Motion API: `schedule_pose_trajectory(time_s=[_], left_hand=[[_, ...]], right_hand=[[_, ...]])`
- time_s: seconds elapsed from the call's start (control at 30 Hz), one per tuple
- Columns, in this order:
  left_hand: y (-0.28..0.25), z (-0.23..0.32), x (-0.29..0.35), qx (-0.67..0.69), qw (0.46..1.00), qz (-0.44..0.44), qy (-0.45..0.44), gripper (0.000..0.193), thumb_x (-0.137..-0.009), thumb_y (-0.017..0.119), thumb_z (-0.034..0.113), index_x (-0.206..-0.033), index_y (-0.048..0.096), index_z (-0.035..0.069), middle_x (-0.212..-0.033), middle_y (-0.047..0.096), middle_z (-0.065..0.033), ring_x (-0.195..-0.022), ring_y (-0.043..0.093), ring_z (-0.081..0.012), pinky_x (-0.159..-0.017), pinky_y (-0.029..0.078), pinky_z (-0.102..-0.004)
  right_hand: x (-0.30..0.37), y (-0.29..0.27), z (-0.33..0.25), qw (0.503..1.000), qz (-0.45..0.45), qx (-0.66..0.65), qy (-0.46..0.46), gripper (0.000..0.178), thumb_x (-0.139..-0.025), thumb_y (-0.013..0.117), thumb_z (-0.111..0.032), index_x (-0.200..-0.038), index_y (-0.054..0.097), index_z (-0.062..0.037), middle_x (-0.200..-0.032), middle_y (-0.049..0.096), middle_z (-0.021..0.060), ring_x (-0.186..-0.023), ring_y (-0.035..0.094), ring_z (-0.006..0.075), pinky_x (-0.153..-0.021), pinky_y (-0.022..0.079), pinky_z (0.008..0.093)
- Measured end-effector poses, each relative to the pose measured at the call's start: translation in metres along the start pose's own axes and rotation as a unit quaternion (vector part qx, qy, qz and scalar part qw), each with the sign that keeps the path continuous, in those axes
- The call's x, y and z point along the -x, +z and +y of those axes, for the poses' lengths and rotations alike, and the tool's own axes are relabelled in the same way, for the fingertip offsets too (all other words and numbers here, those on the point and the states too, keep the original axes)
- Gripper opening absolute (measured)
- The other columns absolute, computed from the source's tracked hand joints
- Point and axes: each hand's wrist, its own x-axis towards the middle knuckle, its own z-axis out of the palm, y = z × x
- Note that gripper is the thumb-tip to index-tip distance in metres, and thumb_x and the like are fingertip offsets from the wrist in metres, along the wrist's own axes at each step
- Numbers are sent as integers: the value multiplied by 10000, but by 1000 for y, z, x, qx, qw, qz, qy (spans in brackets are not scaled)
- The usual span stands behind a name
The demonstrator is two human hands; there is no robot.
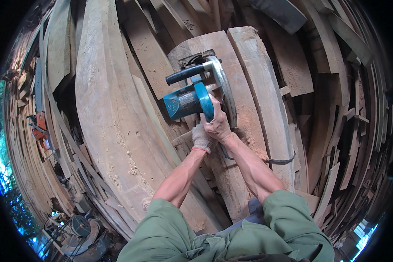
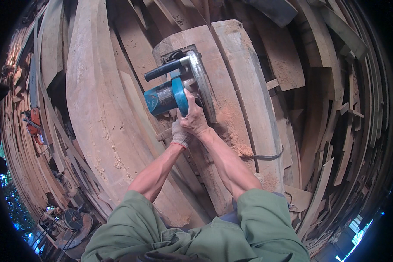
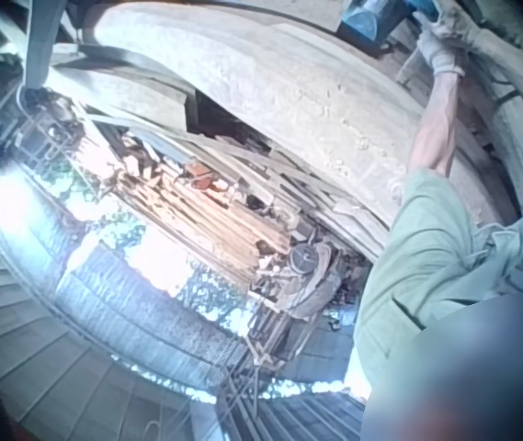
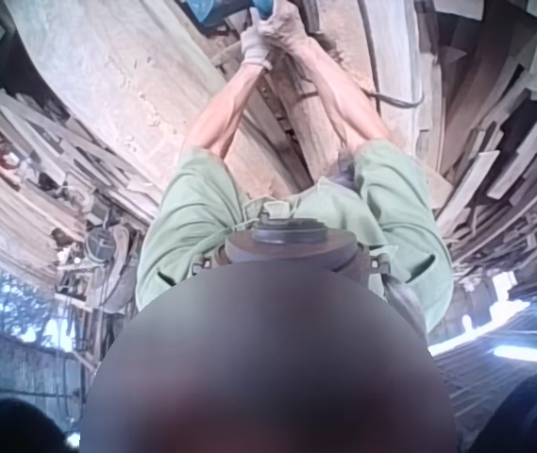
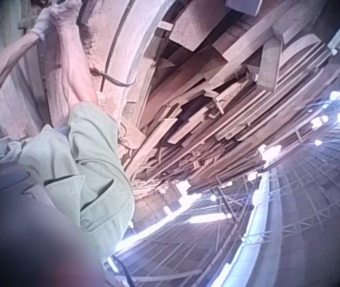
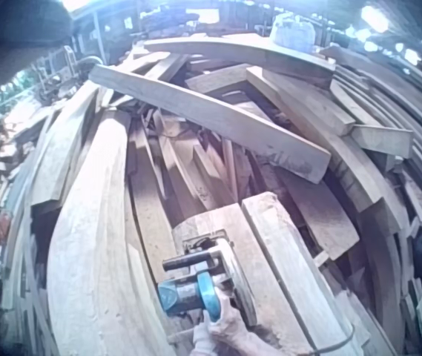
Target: The person uses a circular saw to cut a large wooden plank in a cluttered workshop. They adjust the power cord and plug, then continue cutting the wood into smaller pieces.
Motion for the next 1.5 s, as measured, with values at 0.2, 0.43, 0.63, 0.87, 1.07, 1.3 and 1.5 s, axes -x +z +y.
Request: schedule_pose_trajectory(time_s=[0.2,0.43,0.63,0.87,1.07,1.3,1.5], left_hand=[[-2,-1,-5,-2,1000,-18,2,407,-823,689,372,-1122,593,113,-890,708,-154,-815,705,-367,-688,543,-483],[-3,-2,-12,10,1000,22,10,398,-833,677,370,-1127,590,117,-880,711,-143,-794,708,-359,-687,543,-488],[-5,-3,-21,-28,999,-35,-1,404,-840,662,363,-1154,592,118,-871,720,-138,-826,712,-350,-733,547,-487],[-1,-10,-28,-27,999,-34,-2,510,-839,664,364,-1238,539,72,-912,718,-160,-858,714,-351,-783,544,-484],[-1,-11,-32,-15,1000,5,26,485,-834,672,363,-1202,559,69,-919,714,-170,-829,713,-354,-738,556,-477],[-12,-1,-34,-20,1000,2,-1,432,-828,682,351,-1149,586,78,-836,716,-144,-815,711,-357,-722,556,-481],[-18,4,-39,-43,999,13,18,458,-815,703,365,-1159,586,86,-840,717,-148,-812,710,-359,-714,556,-477]], right_hand=[[-5,2,1,1000,3,4,-11,705,-815,671,-15,-1428,326,11,-1233,579,327,-1054,626,493,-863,563,487],[-13,3,1,1000,3,2,-7,701,-818,674,-16,-1426,326,11,-1233,579,328,-1067,620,493,-877,557,494],[-18,5,1,1000,8,3,-13,696,-822,671,-15,-1427,328,4,-1218,590,325,-1064,622,492,-875,558,491],[-24,6,2,1000,3,1,-8,697,-819,676,-13,-1424,330,11,-1232,581,328,-1072,621,488,-880,558,488],[-29,8,4,1000,3,-4,-10,692,-822,673,-9,-1422,330,12,-1237,578,329,-1082,617,488,-886,556,486],[-35,9,5,1000,0,0,-9,691,-819,670,-5,-1420,328,6,-1245,572,328,-1083,616,490,-890,556,491],[-43,10,4,1000,4,0,-18,689,-820,668,-4,-1419,329,0,-1235,580,327,-1071,622,491,-879,558,492]])
